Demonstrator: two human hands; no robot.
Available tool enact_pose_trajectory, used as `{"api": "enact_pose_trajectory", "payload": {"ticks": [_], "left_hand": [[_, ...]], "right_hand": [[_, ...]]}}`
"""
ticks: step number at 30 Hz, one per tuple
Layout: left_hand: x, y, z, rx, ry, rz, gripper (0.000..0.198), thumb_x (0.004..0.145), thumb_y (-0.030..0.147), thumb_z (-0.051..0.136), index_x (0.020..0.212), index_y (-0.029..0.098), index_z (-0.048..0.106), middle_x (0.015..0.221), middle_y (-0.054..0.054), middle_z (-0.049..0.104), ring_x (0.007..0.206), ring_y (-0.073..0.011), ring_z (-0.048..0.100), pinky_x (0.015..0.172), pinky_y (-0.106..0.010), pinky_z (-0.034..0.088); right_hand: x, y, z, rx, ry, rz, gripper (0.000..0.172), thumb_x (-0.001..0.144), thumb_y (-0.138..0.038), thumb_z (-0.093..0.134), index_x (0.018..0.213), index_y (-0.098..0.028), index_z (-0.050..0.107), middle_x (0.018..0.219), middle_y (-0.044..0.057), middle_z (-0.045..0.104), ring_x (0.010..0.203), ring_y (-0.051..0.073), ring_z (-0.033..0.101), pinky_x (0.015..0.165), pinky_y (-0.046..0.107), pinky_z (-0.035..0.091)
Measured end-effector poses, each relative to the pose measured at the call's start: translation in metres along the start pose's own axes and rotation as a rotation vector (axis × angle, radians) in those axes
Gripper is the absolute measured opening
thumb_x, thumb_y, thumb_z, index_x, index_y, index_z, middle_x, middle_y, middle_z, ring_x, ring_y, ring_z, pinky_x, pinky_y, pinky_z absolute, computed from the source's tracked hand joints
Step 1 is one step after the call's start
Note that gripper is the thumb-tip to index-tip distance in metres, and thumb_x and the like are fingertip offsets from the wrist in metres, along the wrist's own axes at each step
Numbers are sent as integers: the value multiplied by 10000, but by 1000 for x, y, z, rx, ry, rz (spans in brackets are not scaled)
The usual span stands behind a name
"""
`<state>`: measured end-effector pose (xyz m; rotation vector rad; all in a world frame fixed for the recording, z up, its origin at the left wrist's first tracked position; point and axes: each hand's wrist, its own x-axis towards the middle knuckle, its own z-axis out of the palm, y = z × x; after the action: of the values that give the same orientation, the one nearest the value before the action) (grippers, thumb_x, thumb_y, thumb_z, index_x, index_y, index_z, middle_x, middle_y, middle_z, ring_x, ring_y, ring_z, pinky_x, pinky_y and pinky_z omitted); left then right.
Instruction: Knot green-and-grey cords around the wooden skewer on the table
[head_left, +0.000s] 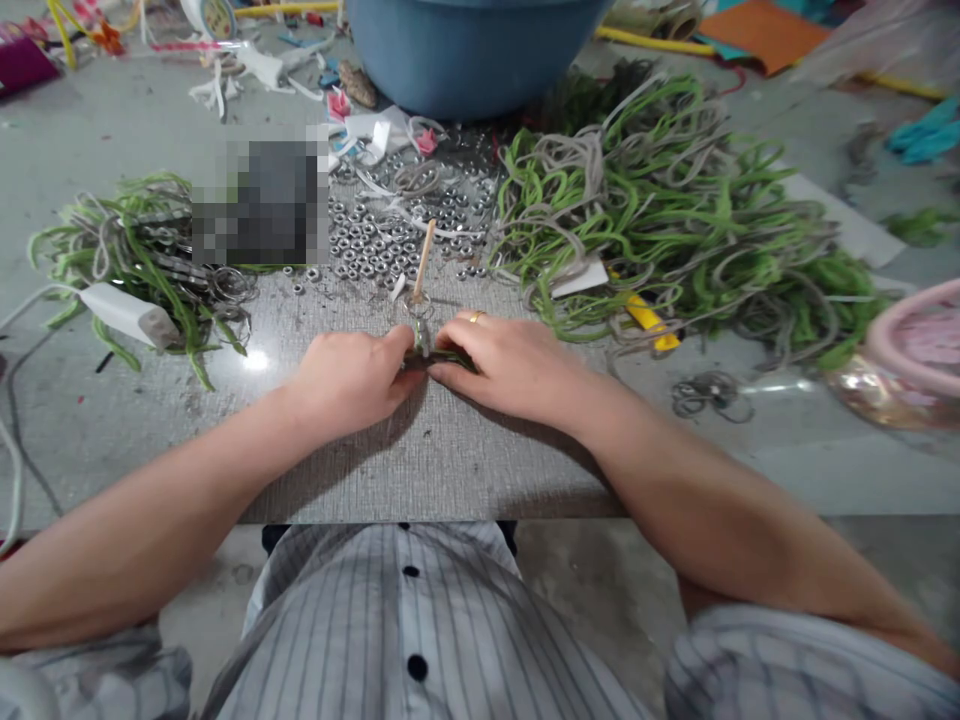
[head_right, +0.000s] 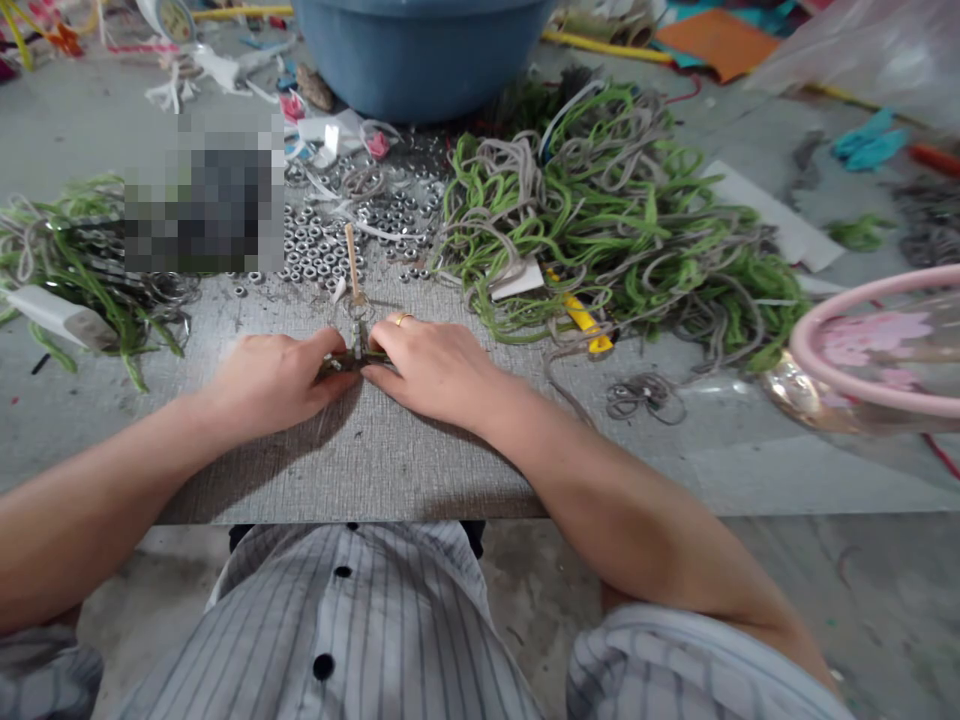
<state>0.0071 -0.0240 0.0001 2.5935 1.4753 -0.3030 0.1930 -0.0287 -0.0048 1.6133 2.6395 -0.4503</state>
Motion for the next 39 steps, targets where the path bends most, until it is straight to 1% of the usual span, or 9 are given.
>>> {"api": "enact_pose_trajectory", "payload": {"ticks": [6,10,15,21,25,30,33,36,39], "left_hand": [[2,2,-3,22,-50,-5,357,944,334,344,1094,163,618,772,-99,709,738,-260,689,623,-313,459],[2,1,-7,29,-91,57,333,927,304,356,1038,170,640,710,-83,688,708,-255,674,595,-305,424],[-1,0,-12,53,-82,160,309,905,259,375,991,171,659,695,-66,671,670,-227,643,560,-277,363],[-8,0,-18,51,-70,214,271,897,191,410,965,163,670,712,-35,663,675,-174,625,582,-234,333],[-7,0,-17,30,-71,200,256,906,219,422,944,173,670,696,-37,656,677,-182,627,583,-236,338],[-1,0,-11,-38,-86,79,387,978,417,336,1019,189,647,738,-86,682,702,-229,644,626,-282,399],[0,-1,-10,-38,-99,10,355,981,342,318,1116,190,608,774,-95,696,705,-228,649,637,-295,412],[-1,-3,-10,5,-97,24,365,950,236,316,1202,194,577,796,-90,703,709,-228,652,628,-287,409],[-1,-4,-10,39,-91,48,406,932,202,322,1264,216,555,774,-64,696,710,-212,651,622,-261,400]], "right_hand": [[3,-2,-2,-12,-52,15,193,947,-269,458,990,-175,621,986,79,682,850,202,602,611,296,267],[1,-4,-7,-43,-141,12,185,938,-267,446,937,-185,612,881,62,684,732,180,573,570,294,229],[-2,-7,-11,-85,-226,-5,215,955,-297,418,1004,-196,601,779,47,683,595,157,516,534,289,194],[-2,-5,-12,-93,-247,-41,192,956,-294,428,974,-196,591,742,40,658,590,157,511,530,279,194],[-2,-4,-12,-70,-251,-33,191,954,-309,446,946,-199,601,741,38,661,622,162,533,540,274,203],[-1,-6,-13,-56,-197,53,269,980,-353,407,1017,-205,628,821,55,707,705,185,595,563,276,237],[-1,-7,-13,-44,-159,89,284,980,-325,416,1147,-205,612,911,75,733,773,204,633,599,281,282],[-1,-7,-13,-36,-149,81,314,979,-297,413,1224,-207,586,969,87,740,814,218,653,627,286,316],[-1,-6,-13,-40,-155,70,337,978,-282,397,1254,-221,580,977,82,743,819,220,662,632,284,338]]}}
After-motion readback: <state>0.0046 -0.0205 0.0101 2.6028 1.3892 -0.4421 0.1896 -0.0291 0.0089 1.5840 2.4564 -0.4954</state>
